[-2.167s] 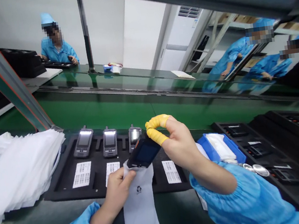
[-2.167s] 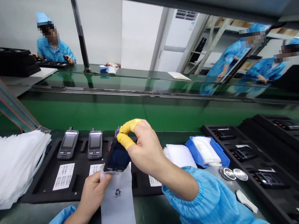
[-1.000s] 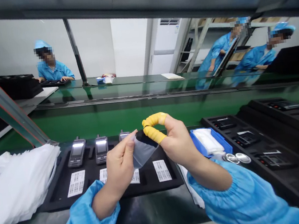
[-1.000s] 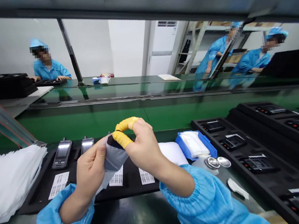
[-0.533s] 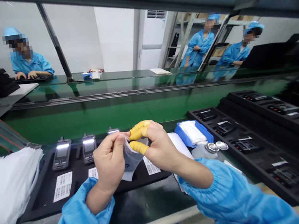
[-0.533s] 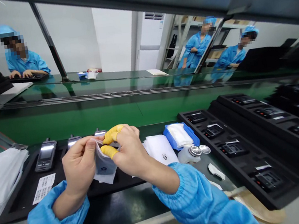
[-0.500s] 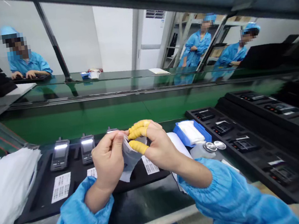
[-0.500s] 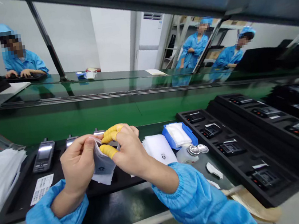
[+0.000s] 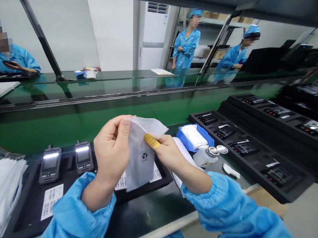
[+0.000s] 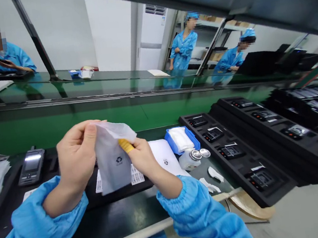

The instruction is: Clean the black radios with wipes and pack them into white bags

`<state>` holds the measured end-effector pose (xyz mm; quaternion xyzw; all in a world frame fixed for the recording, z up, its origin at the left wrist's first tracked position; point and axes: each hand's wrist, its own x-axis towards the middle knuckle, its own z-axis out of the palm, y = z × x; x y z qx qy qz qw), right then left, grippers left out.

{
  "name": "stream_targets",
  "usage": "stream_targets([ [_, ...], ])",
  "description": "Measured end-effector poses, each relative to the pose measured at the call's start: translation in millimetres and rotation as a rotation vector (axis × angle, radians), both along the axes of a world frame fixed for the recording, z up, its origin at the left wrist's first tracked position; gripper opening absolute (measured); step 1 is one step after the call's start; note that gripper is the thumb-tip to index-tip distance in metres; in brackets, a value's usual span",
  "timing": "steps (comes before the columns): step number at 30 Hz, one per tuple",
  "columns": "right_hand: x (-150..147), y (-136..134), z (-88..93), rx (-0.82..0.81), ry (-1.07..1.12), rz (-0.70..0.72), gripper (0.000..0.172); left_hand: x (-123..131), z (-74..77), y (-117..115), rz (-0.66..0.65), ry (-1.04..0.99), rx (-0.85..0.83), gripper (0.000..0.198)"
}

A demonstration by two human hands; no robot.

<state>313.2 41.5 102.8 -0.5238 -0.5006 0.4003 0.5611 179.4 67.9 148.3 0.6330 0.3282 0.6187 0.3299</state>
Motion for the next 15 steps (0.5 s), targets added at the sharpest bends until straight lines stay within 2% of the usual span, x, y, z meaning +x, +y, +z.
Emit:
stream_targets([
  [3,17,22,-15.8,-0.149,-0.073,-0.017,0.056,-8,-30.8,21,-0.061,0.056,-0.148,0.033],
  [5,27,37,-29.6,-0.220,-0.148,-0.014,0.053,-14,-54.5,29,-0.058,0.212,-0.209,0.037],
  [8,34,55,-47.9,-0.330,-0.304,-0.020,0.041,-18,-82.8,29,-0.070,0.453,-0.227,0.038],
  [11,32,63,-56.5,-0.400,-0.497,-0.026,0.030,-18,-98.6,20,-0.148,0.607,-0.200,0.036],
  [15,30,54,-48.4,-0.389,-0.769,-0.109,0.026,-12,-112.1,14,-0.285,0.786,-0.140,0.035],
])
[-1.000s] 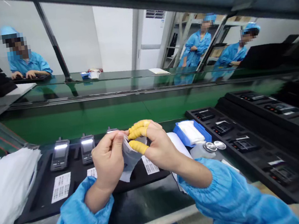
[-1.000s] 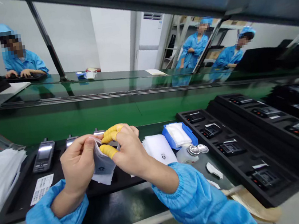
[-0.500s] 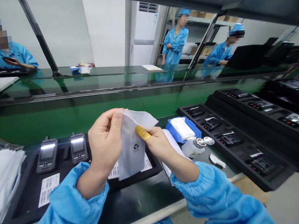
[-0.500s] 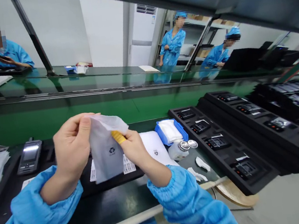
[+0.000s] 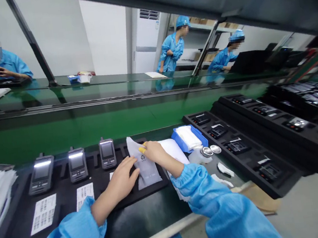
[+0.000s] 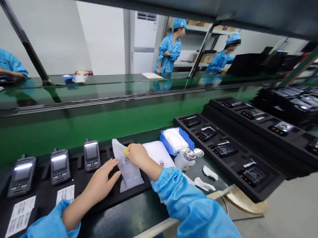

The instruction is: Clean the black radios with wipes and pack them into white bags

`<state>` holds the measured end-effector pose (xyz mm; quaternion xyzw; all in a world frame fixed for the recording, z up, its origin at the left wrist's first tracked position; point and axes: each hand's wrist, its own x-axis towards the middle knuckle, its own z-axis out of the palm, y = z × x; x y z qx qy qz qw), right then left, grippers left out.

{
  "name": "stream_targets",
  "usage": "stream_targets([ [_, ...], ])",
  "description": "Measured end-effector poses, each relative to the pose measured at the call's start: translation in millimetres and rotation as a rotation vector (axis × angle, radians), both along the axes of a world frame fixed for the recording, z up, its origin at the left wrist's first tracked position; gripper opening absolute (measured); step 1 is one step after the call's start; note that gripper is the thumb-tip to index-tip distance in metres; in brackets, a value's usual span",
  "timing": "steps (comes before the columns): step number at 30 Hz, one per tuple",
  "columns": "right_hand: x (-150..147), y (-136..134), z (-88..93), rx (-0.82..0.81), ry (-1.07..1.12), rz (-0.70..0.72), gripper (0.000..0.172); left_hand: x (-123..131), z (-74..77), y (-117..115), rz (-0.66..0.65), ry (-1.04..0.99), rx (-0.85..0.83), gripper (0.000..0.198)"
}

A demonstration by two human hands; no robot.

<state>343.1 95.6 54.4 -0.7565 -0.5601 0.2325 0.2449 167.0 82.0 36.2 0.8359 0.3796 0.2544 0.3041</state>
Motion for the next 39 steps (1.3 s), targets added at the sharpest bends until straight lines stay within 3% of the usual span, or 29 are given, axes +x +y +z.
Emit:
stream_targets([
  [5,37,-29,10.1,0.087,-0.283,-0.104,0.032,4,-8.9,0,-0.095,0.086,0.010,0.039],
  [9,69,-50,-12.4,-0.005,-0.414,-0.127,0.029,1,-4.6,-3,-0.118,0.161,0.061,0.041],
  [13,79,-64,-36.1,0.014,-0.475,-0.103,0.026,-4,-0.4,-7,-0.118,0.123,0.071,0.040],
  [17,78,-73,-20.5,0.108,-0.547,-0.142,0.018,-9,4.0,-8,-0.078,-0.022,0.062,0.037],
  [22,33,-85,20.3,0.296,-0.627,-0.107,0.023,-9,20.1,-17,0.035,-0.219,-0.198,0.046],
  [25,-20,-93,33.0,0.560,-0.692,0.110,0.022,-10,30.9,-27,-0.034,-0.472,-0.387,0.054],
  [27,-52,-93,41.6,0.645,-0.649,0.308,0.021,-19,36.5,-33,0.021,-0.624,-0.484,0.046],
  [30,-78,-73,59.1,0.594,-0.354,0.519,0.017,-48,43.8,-39,0.279,-0.806,-0.609,0.043],
  [33,-81,-23,69.9,0.317,-0.095,0.426,0.018,-84,52.0,-43,0.397,-0.904,-0.654,0.041],
  [35,-82,20,65.4,0.242,-0.091,0.341,0.022,-103,56.8,-46,0.444,-0.878,-0.643,0.036],
  [39,-95,89,35.8,0.049,-0.072,0.312,0.026,-118,59.0,-51,0.504,-0.795,-0.594,0.033],
])
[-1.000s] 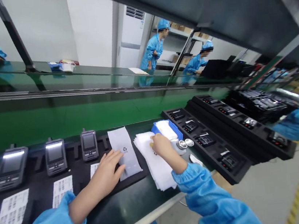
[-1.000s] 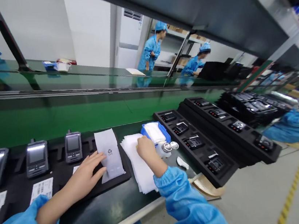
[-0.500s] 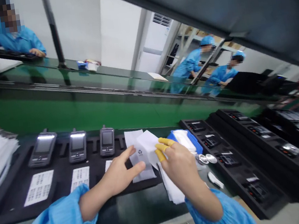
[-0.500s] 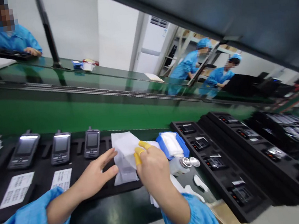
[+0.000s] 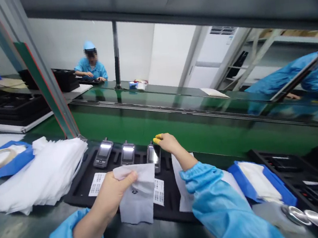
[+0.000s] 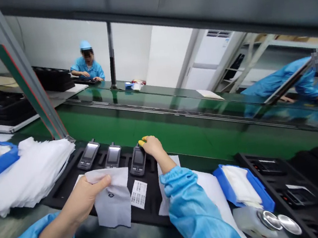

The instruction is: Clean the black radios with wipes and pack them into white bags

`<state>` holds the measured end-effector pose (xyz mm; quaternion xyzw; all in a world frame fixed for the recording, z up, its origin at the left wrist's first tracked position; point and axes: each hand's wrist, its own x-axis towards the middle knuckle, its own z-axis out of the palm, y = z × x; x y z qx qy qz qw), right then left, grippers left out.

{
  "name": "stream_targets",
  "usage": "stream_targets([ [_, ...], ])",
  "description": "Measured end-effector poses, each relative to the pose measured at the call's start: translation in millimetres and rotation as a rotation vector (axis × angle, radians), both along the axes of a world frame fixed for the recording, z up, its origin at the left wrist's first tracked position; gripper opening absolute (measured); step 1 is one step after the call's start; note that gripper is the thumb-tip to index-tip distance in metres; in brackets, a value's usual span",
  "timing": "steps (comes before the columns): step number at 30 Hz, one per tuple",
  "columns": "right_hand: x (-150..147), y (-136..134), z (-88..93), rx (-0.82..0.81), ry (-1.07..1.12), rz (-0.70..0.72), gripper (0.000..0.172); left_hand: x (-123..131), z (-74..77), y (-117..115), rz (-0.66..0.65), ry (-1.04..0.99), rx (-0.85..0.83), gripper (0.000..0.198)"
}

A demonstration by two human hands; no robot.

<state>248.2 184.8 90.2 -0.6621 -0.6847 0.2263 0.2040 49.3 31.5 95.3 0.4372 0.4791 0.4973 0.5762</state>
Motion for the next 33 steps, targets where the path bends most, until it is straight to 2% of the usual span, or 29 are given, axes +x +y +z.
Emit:
stream_targets([
  [2,-9,18,-13.7,-0.074,0.013,-0.006,0.030,-1,-2.4,0,-0.014,0.030,-0.004,0.036],
  [5,-16,27,-23.9,-0.093,0.054,-0.020,0.032,-2,-6.8,2,-0.010,0.072,-0.020,0.035],
  [11,-5,9,-19.0,0.071,0.137,-0.027,0.030,-1,-13.2,11,0.054,0.156,-0.005,0.026],
  [15,7,-23,-1.6,0.336,0.201,-0.018,0.012,2,-17.6,13,0.019,0.189,0.019,0.026],
  [20,19,-56,35.8,0.643,0.343,-0.062,0.016,8,-19.2,16,-0.033,0.245,0.093,0.019],
  [24,18,-78,65.2,0.808,0.585,-0.013,0.016,14,-16.7,17,-0.023,0.233,0.090,0.022],
  [26,17,-89,75.9,0.881,0.659,0.030,0.014,13,-17.3,21,0.039,0.234,0.075,0.031],
  [28,17,-98,82.5,0.933,0.658,0.054,0.011,7,-21.3,28,0.159,0.232,0.074,0.044],
  [31,23,-108,85.1,0.973,0.644,0.059,0.009,-15,-35.4,38,0.363,0.240,0.128,0.054],
  [33,30,-113,83.1,0.962,0.621,0.051,0.010,-36,-47.1,40,0.441,0.292,0.167,0.059],
])
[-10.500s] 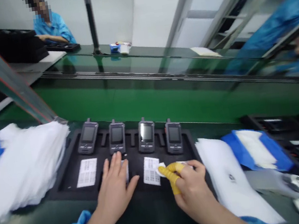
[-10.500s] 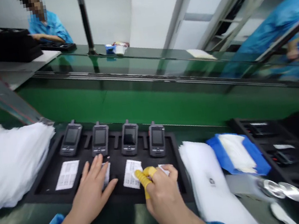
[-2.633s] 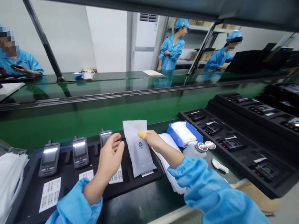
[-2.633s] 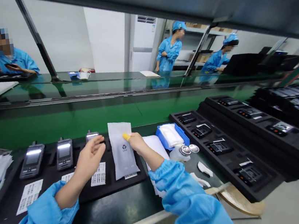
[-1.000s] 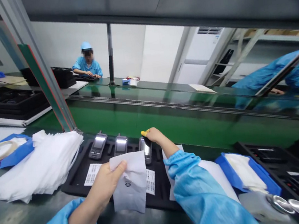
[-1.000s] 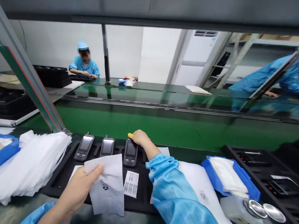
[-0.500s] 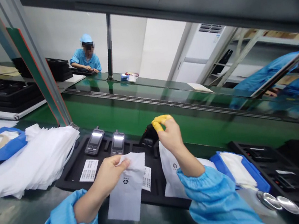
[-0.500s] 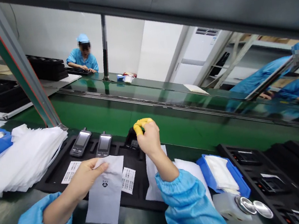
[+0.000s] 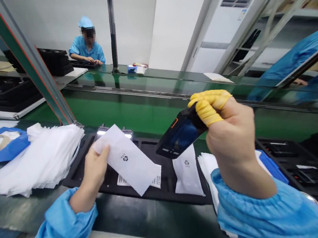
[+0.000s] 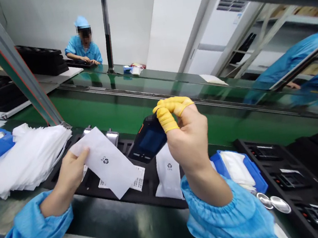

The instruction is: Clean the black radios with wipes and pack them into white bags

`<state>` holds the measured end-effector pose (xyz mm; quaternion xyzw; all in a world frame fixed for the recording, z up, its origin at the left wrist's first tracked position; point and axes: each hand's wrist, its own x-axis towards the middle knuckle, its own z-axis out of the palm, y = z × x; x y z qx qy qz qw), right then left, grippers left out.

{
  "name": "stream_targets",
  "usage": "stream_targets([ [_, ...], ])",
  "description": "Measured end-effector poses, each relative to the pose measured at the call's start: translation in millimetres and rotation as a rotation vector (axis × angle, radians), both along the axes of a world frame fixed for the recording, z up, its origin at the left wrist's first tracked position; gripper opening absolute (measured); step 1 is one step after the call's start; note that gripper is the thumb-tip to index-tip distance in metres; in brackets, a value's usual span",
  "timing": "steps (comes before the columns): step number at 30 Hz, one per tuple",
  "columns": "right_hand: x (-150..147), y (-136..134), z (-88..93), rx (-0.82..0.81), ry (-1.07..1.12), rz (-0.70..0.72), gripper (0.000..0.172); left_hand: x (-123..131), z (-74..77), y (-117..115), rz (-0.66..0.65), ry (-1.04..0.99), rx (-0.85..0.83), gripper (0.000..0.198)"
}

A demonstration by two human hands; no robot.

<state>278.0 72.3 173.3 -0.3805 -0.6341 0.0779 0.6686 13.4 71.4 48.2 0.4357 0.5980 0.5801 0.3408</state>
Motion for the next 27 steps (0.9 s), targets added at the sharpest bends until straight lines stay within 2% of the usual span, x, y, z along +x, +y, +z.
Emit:
stream_targets([
  [3,11,-4,-6.3,-0.067,-0.055,-0.039,0.011,-25,-10.0,-8,0.131,0.369,0.084,0.077],
  [5,16,-6,-11.0,-0.106,-0.085,-0.067,0.011,-29,-8.2,-15,0.134,0.710,0.215,0.069],
  [6,18,-6,-13.0,-0.116,-0.093,-0.078,0.010,-25,-5.3,-17,0.045,0.847,0.274,0.059],
  [7,19,-7,-14.4,-0.119,-0.096,-0.086,0.010,-19,-1.8,-18,-0.109,0.960,0.302,0.047],
  [9,20,-7,-15.1,-0.106,-0.095,-0.101,0.008,2,5.0,-15,-0.526,1.116,0.222,0.032],
  [10,20,-7,-14.3,-0.096,-0.092,-0.112,0.007,15,7.4,-11,-0.705,1.166,0.132,0.032],
  [11,21,-8,-12.7,-0.082,-0.089,-0.120,0.007,27,8.9,-7,-0.830,1.197,0.052,0.034],
  [13,23,-9,-8.3,-0.060,-0.093,-0.130,0.008,47,8.5,2,-0.957,1.222,-0.045,0.042],
  [17,31,-11,0.8,-0.021,-0.129,-0.126,0.009,65,0.6,22,-1.007,1.255,-0.115,0.050],
  [20,36,-13,4.8,-0.030,-0.157,-0.138,0.010,67,-1.2,31,-1.017,1.285,-0.162,0.025],
  [22,37,-15,5.7,-0.042,-0.165,-0.148,0.009,67,2.7,30,-1.018,1.287,-0.172,0.011],
  [27,38,-15,3.3,-0.063,-0.131,-0.153,0.009,64,23.2,18,-0.957,1.196,-0.135,0.008],
])
